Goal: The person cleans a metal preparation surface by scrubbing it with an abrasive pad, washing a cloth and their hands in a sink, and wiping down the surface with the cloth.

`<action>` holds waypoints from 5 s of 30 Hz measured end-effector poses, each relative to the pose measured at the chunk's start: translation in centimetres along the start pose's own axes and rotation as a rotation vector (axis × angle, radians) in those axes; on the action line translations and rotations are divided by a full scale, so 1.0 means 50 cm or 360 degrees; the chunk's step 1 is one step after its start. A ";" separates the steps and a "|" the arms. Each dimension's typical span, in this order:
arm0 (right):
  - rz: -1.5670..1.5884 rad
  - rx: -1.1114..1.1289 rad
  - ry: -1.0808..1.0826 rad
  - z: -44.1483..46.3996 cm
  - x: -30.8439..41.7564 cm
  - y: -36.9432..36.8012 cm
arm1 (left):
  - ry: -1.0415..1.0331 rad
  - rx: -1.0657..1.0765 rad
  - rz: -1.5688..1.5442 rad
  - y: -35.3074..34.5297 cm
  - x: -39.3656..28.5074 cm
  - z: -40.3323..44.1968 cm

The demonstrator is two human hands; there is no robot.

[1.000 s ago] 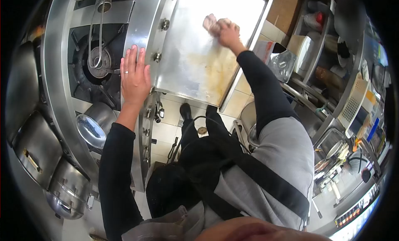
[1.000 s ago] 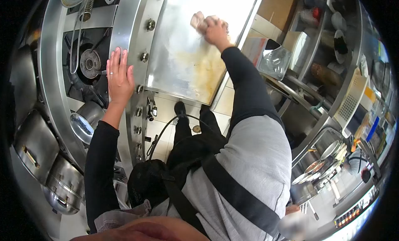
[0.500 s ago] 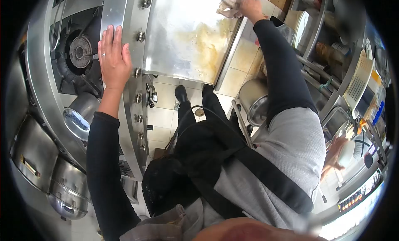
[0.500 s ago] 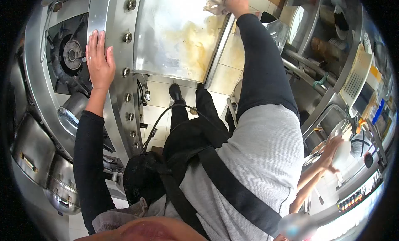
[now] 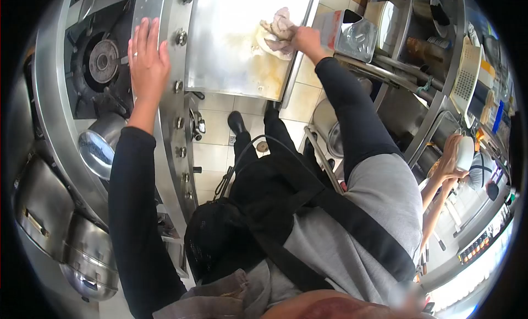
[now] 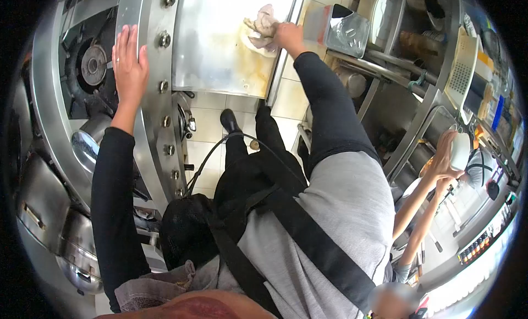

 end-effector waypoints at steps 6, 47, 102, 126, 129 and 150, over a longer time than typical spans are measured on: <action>0.0655 -0.0129 -0.0162 -0.012 0.021 0.081 | -0.0028 -0.0064 -0.0006 -0.002 0.005 -0.009; 0.0340 -0.0570 0.0201 0.090 0.428 -0.099 | -0.0033 -0.0062 -0.0101 0.012 -0.009 0.004; 0.0314 -0.0340 -0.0359 -0.003 0.042 -0.050 | -0.0053 -0.0081 -0.0124 -0.005 0.007 -0.005; 0.0655 -0.0681 -0.0341 -0.058 0.259 -0.015 | -0.0044 -0.0078 -0.0096 -0.006 0.007 -0.005; 0.0862 -0.0637 -0.0351 -0.137 0.245 0.025 | -0.0050 -0.0077 -0.0094 -0.002 0.009 -0.007; 0.1141 -0.0504 -0.0166 0.012 0.225 -0.060 | -0.0093 -0.0149 -0.0182 0.007 -0.005 -0.003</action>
Point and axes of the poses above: each hand's wrist, its own z-axis towards the middle knuckle, its own y-axis out of the back of the hand, x = y × z, the point moved 2 cm from there along z, towards the middle knuckle, and after that the axes turned 13 degrees about -x, right-handed, at the moved point
